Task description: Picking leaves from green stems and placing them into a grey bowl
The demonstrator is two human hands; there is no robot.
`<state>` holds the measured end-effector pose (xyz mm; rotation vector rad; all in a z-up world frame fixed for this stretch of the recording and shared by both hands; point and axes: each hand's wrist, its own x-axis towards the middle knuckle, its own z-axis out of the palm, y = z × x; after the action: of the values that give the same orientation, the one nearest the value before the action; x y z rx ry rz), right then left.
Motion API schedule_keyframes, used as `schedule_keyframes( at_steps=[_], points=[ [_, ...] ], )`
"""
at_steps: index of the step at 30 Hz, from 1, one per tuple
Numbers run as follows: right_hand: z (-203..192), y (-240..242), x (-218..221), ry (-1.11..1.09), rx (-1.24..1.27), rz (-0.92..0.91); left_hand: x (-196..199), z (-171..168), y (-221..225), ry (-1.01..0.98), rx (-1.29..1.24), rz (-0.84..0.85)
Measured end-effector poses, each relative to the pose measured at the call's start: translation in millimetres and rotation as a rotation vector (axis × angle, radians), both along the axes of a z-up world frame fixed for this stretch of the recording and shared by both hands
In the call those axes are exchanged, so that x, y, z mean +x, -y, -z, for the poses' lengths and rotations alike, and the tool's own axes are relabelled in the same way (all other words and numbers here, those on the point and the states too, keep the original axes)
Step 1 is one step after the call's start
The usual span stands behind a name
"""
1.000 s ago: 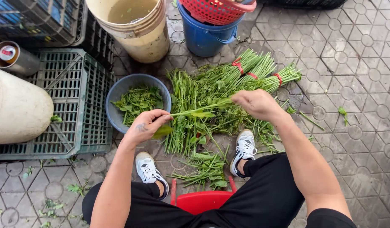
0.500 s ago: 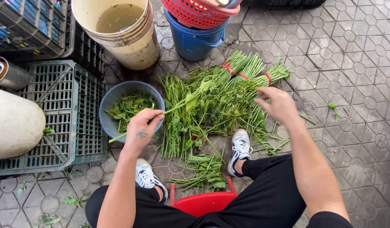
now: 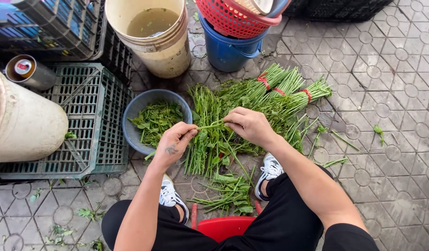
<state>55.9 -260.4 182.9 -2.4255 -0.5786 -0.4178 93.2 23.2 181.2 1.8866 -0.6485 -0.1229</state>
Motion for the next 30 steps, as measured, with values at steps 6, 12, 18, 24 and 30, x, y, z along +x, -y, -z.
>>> schedule_keyframes(
  at_steps=[6,12,18,24,30],
  points=[
    [14,-9,8,-0.157,0.090,-0.048,-2,2,-12,0.026,0.041,0.004],
    [-2,-19,15,-0.312,0.363,0.034,-4,13,-14,-0.067,0.257,-0.044],
    [-5,-27,19,-0.589,0.686,0.151,-4,0,-5,-0.280,0.434,-0.067],
    [30,-19,42,-0.499,0.834,0.297,3,46,-12,-0.138,0.361,-0.082],
    [70,27,85,-0.254,1.428,0.534,-3,34,-35,-0.036,0.249,-0.156]
  ],
)
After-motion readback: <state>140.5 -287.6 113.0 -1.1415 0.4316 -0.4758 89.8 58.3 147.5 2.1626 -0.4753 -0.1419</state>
